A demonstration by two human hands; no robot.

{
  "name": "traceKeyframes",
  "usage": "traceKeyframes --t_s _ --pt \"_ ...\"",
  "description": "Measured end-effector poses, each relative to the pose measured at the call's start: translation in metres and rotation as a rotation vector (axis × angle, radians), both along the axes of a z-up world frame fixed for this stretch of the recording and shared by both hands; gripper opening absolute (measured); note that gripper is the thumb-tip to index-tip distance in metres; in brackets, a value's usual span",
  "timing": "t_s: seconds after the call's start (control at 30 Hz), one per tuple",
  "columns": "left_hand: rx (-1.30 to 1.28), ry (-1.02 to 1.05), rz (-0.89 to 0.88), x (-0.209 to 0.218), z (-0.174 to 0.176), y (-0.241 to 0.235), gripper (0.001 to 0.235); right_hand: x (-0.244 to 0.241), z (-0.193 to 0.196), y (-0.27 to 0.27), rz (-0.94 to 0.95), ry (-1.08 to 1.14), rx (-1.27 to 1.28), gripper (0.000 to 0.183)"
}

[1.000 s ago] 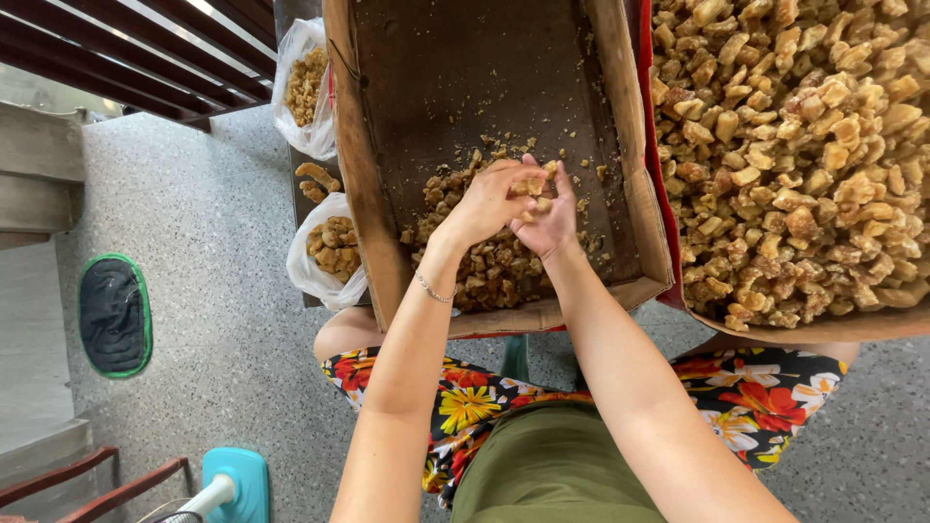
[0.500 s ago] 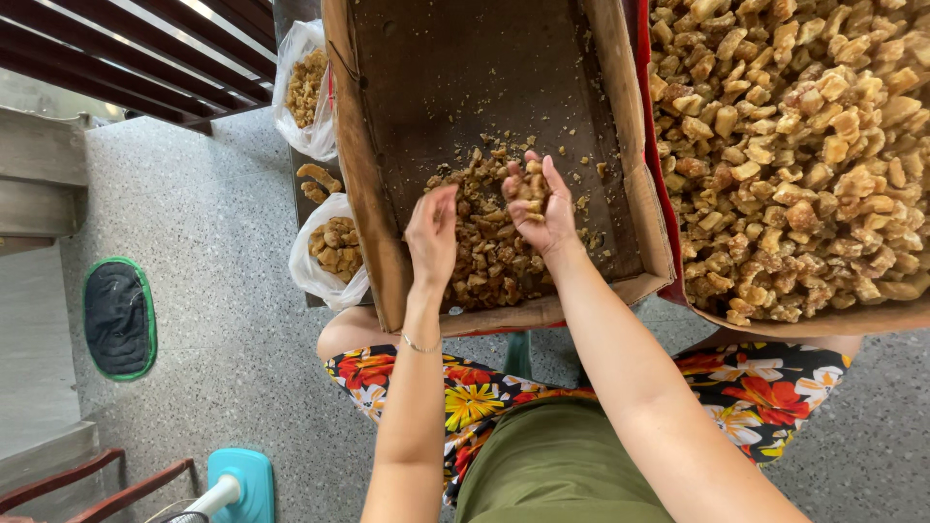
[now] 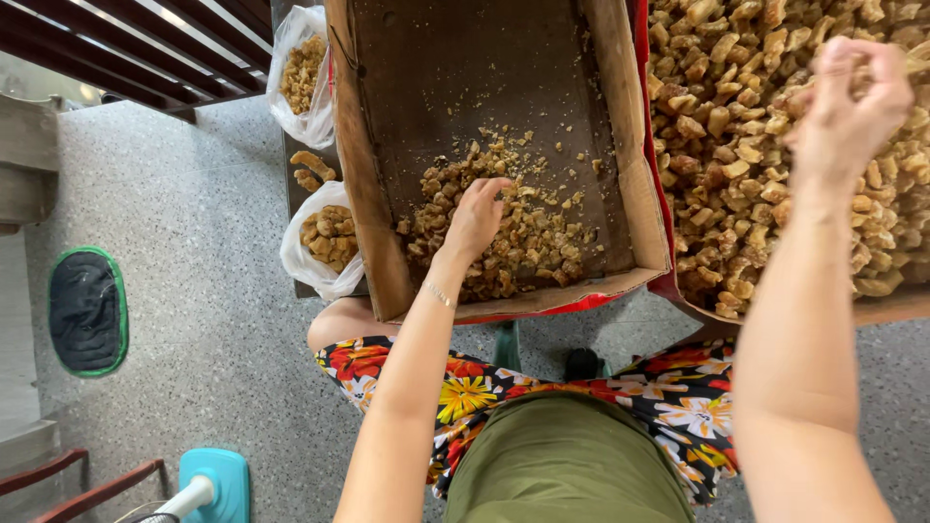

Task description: The person sits and sorts dried fruit pieces by hand, picking them from a cardboard box and transferring them into a larger container. They repeatedly scoop and move the pieces, occasionally breaking up clumps.

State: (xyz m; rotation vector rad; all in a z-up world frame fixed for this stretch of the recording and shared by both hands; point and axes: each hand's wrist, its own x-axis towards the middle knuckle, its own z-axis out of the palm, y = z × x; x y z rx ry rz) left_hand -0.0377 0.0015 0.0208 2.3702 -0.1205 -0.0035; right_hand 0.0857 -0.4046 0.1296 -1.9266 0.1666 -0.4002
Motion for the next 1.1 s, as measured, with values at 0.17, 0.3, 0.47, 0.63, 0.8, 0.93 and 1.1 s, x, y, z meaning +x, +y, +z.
traceKeyframes --t_s 0.17,0.3,0.47,0.63,0.8,0.93,1.1 --pt "0.351 0.285 -0.061 0.038 -0.04 -0.016 0.054 -0.005 0.002 -0.045 -0.035 0.178 -0.412 0.044" --pt "0.344 0.352 -0.05 0.049 -0.054 -0.01 0.054 -0.006 -0.017 -0.035 -0.106 0.064 -0.576 0.05" --pt "0.195 0.297 0.003 0.038 -0.068 0.01 0.03 -0.002 -0.065 0.02 -0.112 -0.071 -0.42 0.048" --pt "0.033 0.171 0.003 0.031 -0.045 0.013 0.022 0.013 -0.09 0.004 -0.185 -0.013 -0.345 0.048" --pt "-0.037 0.316 -0.009 0.026 0.02 0.008 0.04 -0.003 -0.098 -0.077 -0.201 -0.243 -0.805 0.059" --pt "0.2 0.459 -0.142 0.02 0.001 -0.015 0.05 -0.002 -0.088 -0.06 -0.208 -0.126 -0.47 0.046" --pt "0.378 0.224 -0.173 0.019 -0.055 -0.016 0.048 -0.027 -0.045 0.087 0.106 0.117 0.303 0.017"
